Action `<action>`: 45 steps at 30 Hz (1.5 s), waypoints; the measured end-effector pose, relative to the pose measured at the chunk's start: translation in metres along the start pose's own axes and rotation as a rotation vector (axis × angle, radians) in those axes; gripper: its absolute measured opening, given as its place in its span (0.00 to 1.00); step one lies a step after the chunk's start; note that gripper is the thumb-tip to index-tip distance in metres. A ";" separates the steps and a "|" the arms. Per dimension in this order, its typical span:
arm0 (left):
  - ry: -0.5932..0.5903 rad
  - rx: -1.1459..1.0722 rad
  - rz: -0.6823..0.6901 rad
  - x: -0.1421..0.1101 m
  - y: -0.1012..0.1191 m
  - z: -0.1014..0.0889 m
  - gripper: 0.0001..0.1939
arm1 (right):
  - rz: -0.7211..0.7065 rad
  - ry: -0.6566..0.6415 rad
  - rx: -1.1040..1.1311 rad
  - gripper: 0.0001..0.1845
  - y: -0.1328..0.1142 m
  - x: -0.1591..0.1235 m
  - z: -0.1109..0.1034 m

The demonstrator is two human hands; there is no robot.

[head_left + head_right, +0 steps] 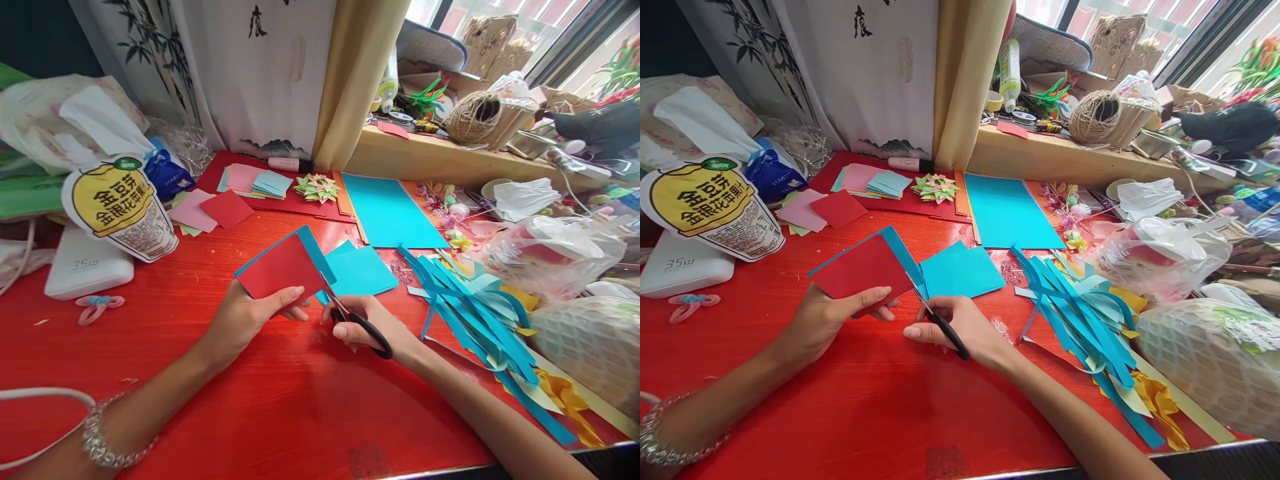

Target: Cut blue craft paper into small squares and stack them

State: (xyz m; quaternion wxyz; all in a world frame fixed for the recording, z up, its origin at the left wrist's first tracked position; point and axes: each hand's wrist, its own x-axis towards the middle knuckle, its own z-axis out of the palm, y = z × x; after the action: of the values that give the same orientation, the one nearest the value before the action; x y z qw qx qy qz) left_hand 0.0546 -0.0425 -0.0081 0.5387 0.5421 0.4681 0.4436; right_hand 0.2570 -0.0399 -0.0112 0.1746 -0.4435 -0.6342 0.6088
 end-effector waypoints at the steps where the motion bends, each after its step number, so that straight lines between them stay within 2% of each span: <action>1: -0.003 0.005 0.004 0.000 0.000 0.000 0.06 | 0.000 0.000 0.007 0.24 0.001 0.000 0.000; 14: -0.029 0.062 -0.025 0.000 0.003 -0.002 0.09 | -0.015 0.039 -0.018 0.27 0.004 0.002 0.003; 24: -0.040 0.063 -0.056 0.001 0.004 -0.003 0.10 | -0.010 0.071 -0.009 0.22 0.006 0.004 0.005; 37: -0.104 -0.067 -0.169 0.005 0.004 -0.005 0.07 | 0.001 0.122 -0.027 0.21 0.006 0.003 0.009; 45: -0.119 -0.011 -0.147 0.003 0.004 -0.003 0.09 | 0.001 0.077 -0.001 0.23 0.002 0.004 0.006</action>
State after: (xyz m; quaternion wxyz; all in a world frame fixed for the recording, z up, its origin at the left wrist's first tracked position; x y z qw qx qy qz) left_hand 0.0518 -0.0390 -0.0044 0.5994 0.5288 0.4714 0.3726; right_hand 0.2506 -0.0411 -0.0152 0.1980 -0.4670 -0.6272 0.5910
